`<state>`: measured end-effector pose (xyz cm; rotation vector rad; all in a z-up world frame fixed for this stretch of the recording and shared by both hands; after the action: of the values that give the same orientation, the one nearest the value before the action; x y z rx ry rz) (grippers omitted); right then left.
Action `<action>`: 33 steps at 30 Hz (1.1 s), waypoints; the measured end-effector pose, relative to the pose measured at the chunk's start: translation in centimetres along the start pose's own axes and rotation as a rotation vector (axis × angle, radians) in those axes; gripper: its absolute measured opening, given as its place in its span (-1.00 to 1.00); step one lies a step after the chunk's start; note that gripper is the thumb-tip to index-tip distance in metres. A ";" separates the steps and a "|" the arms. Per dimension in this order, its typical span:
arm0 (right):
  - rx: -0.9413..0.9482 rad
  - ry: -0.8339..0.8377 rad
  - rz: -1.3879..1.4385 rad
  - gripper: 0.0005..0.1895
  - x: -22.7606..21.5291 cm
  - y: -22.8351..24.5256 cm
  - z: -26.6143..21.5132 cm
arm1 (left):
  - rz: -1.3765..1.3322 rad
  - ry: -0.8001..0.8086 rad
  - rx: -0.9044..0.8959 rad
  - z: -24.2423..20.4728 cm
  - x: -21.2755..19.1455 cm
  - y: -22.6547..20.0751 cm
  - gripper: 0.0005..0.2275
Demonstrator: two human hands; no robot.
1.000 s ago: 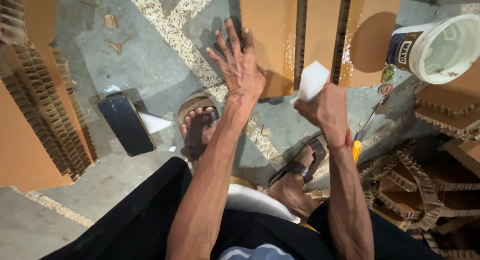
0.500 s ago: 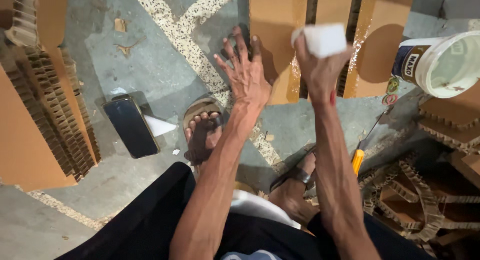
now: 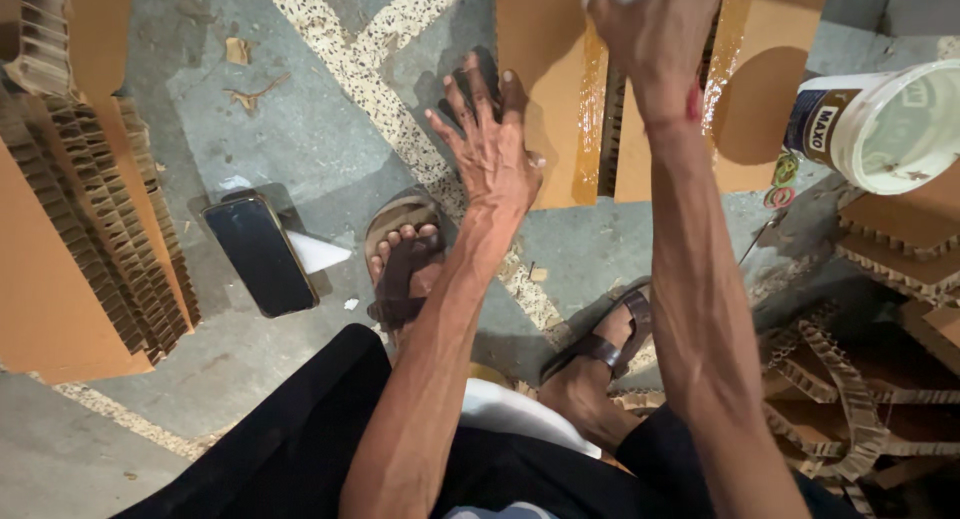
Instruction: The person applies glue to the edges of corrugated cardboard pieces using a white foam applicator. They then press the glued edges together to form a U-shaped structure and secure it with a rubber band. The process is repeated for another set of cardboard pieces.
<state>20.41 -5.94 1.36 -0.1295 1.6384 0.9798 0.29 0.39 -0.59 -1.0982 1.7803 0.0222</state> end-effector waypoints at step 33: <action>0.113 0.249 -0.243 -0.70 -5.6 3.3 -12.1 | 0.087 0.047 -0.009 -0.4 -1.5 -0.7 -0.07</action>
<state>11.20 -14.00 7.72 -0.3771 1.8501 0.7053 0.57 0.72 1.04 -1.0346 1.8706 0.0580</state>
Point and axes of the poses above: each hand's wrist, its own z-axis towards the middle knuckle, its own x-axis out of the palm, y = z × x, the point moved 1 cm from there along z, towards the middle knuckle, and after that the axes turned 7 degrees about y, right-handed, at the moved point
